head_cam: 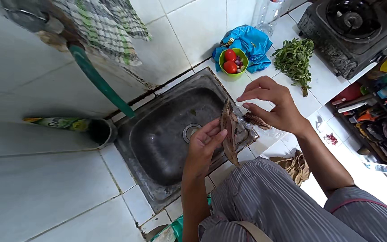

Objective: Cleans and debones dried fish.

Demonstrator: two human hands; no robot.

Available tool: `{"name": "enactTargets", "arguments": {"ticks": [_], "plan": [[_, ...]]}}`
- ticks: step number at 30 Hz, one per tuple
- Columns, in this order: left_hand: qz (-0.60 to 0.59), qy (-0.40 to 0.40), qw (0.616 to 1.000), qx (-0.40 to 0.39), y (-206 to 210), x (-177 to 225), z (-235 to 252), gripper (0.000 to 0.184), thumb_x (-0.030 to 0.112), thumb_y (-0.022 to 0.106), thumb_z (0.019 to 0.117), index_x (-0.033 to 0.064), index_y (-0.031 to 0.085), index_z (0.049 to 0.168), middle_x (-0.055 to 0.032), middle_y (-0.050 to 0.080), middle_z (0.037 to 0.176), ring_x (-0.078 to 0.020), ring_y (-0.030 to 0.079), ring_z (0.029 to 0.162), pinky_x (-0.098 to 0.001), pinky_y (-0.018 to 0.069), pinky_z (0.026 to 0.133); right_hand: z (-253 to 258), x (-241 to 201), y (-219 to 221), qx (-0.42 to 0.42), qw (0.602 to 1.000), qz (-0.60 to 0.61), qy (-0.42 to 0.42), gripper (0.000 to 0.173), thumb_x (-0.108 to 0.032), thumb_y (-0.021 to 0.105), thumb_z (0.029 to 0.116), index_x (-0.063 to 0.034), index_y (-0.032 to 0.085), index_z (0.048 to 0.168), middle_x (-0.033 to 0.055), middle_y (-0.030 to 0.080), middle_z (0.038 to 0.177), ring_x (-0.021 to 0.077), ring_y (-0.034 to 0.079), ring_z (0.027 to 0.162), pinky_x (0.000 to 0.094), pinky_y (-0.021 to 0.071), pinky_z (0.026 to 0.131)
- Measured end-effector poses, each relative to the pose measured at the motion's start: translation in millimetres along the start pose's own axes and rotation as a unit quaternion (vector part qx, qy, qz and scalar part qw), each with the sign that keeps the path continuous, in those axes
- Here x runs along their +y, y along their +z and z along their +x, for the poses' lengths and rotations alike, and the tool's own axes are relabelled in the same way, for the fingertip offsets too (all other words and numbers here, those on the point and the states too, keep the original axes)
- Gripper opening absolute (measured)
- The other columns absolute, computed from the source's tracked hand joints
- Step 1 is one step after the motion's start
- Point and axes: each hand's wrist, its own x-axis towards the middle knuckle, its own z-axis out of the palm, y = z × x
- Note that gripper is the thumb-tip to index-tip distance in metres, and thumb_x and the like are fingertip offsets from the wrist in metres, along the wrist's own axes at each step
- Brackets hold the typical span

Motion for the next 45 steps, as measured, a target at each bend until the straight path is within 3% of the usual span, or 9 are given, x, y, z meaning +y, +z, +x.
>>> {"name": "enactTargets", "arguments": {"ticks": [8,15,20,29,34,38,45], "plan": [[0.016,0.004,1.0,-0.024,-4,8,-4,0.039,-0.004,0.054,0.0928,0.0014,0.061,0.131,0.001,0.077,0.097,-0.0076,0.073,0.084,-0.0262,0.0623,0.079,28,-15,2,-0.126,0.986,-0.055,-0.097,0.018,-0.013,0.066,0.0963,-0.0086,0.081,0.104,0.0136,0.068,0.1,0.0258,0.062,0.095,0.0373,0.0499,0.081],[0.011,0.014,1.0,-0.015,-5,9,-8,0.038,-0.003,0.055,0.0924,0.0012,0.062,0.13,0.0007,0.076,0.098,-0.0088,0.074,0.084,-0.0269,0.0629,0.078,25,-19,4,-0.114,0.985,-0.063,-0.112,0.013,-0.014,0.071,0.0929,-0.0094,0.082,0.098,0.0113,0.072,0.1,0.0248,0.062,0.098,0.0367,0.0479,0.083],[0.001,0.014,1.0,-0.018,-6,11,-10,0.037,-0.003,0.056,0.0924,0.0012,0.062,0.129,-0.0001,0.077,0.097,-0.0095,0.074,0.082,-0.0264,0.0632,0.077,27,-19,4,-0.119,0.985,-0.074,-0.099,0.018,-0.018,0.074,0.0913,-0.0057,0.08,0.103,0.0109,0.071,0.101,0.0245,0.062,0.098,0.0363,0.0478,0.081],[0.002,0.017,1.0,-0.016,-10,10,-11,0.037,-0.001,0.056,0.0925,0.0024,0.062,0.129,0.0012,0.076,0.097,-0.0084,0.073,0.083,-0.0258,0.0627,0.077,30,-20,8,-0.103,0.988,-0.036,-0.107,0.009,-0.012,0.075,0.0908,-0.008,0.082,0.093,0.0108,0.071,0.1,0.0231,0.062,0.1,0.0356,0.0473,0.085],[-0.004,0.01,0.999,-0.049,-15,7,-9,0.036,0.005,0.057,0.0925,0.0081,0.062,0.128,0.0022,0.074,0.104,-0.0086,0.073,0.085,-0.027,0.0628,0.078,33,-23,7,-0.127,0.985,-0.036,-0.11,0.01,-0.011,0.072,0.0915,-0.0103,0.082,0.09,0.0111,0.071,0.1,0.0238,0.061,0.1,0.0373,0.0456,0.085],[-0.008,0.001,0.999,-0.051,-14,9,-8,0.036,0.002,0.052,0.097,0.0043,0.06,0.132,-0.0005,0.075,0.105,-0.0096,0.073,0.081,-0.0258,0.063,0.072,36,-24,7,-0.154,0.981,-0.047,-0.113,0.011,-0.013,0.07,0.093,-0.0122,0.082,0.091,0.0104,0.07,0.102,0.0241,0.061,0.101,0.039,0.0439,0.086],[0.034,0.023,0.999,-0.033,-19,9,-11,0.038,-0.002,0.056,0.0937,0.0046,0.06,0.131,0.0021,0.074,0.106,-0.0075,0.073,0.085,-0.026,0.0629,0.077,47,-21,8,-0.193,0.977,-0.009,-0.084,0.013,-0.013,0.066,0.096,-0.006,0.076,0.094,0.0096,0.07,0.102,0.0248,0.061,0.103,0.042,0.0445,0.087]]}}
